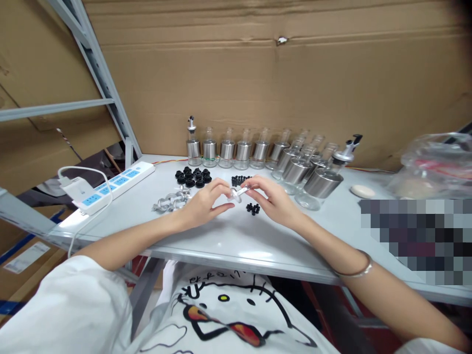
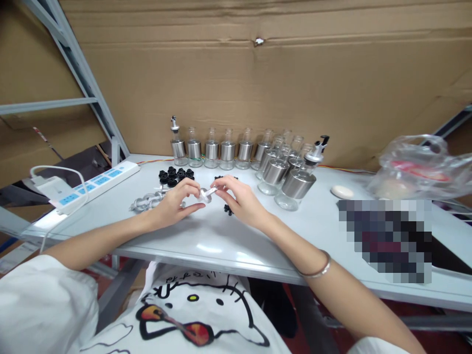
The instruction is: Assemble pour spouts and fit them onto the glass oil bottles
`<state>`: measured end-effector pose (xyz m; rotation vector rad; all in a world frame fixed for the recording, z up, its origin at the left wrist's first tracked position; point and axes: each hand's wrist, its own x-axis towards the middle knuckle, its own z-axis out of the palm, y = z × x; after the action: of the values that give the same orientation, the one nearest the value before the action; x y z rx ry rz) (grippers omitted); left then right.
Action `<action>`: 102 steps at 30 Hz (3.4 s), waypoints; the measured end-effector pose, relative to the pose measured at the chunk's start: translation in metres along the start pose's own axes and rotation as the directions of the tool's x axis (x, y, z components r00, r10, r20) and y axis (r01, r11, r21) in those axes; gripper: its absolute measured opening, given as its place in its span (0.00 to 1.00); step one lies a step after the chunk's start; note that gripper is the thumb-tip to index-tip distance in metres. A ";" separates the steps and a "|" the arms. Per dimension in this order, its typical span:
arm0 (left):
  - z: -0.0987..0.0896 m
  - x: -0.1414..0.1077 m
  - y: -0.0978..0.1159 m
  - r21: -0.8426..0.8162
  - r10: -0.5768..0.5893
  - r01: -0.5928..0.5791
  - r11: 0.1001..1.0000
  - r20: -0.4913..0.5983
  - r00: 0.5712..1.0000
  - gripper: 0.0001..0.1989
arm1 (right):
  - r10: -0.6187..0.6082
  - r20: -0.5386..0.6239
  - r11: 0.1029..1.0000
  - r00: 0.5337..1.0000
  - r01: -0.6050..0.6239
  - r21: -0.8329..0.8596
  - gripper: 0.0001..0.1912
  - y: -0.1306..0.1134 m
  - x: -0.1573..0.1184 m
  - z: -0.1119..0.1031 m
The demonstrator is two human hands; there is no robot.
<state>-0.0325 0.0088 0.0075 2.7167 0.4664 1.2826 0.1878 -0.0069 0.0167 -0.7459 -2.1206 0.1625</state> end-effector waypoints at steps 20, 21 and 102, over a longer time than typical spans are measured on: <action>0.013 -0.013 0.016 0.110 0.016 -0.044 0.993 0.252 0.968 0.15 | 0.039 0.307 0.999 0.951 -0.039 -0.008 0.20 0.002 0.004 -0.012; 0.013 -0.013 0.016 0.107 0.006 -0.035 0.994 0.261 0.965 0.15 | 0.082 0.339 0.997 0.937 -0.079 -0.023 0.19 0.004 0.005 -0.016; 0.013 -0.016 0.014 0.281 0.173 -0.259 0.924 0.296 0.939 0.13 | 0.433 0.454 0.809 0.779 -0.558 0.185 0.25 -0.016 0.002 0.000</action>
<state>-0.0286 -0.0086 -0.0097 3.2326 0.3754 0.9222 0.1802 -0.0190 0.0238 -1.1492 -2.1291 0.9961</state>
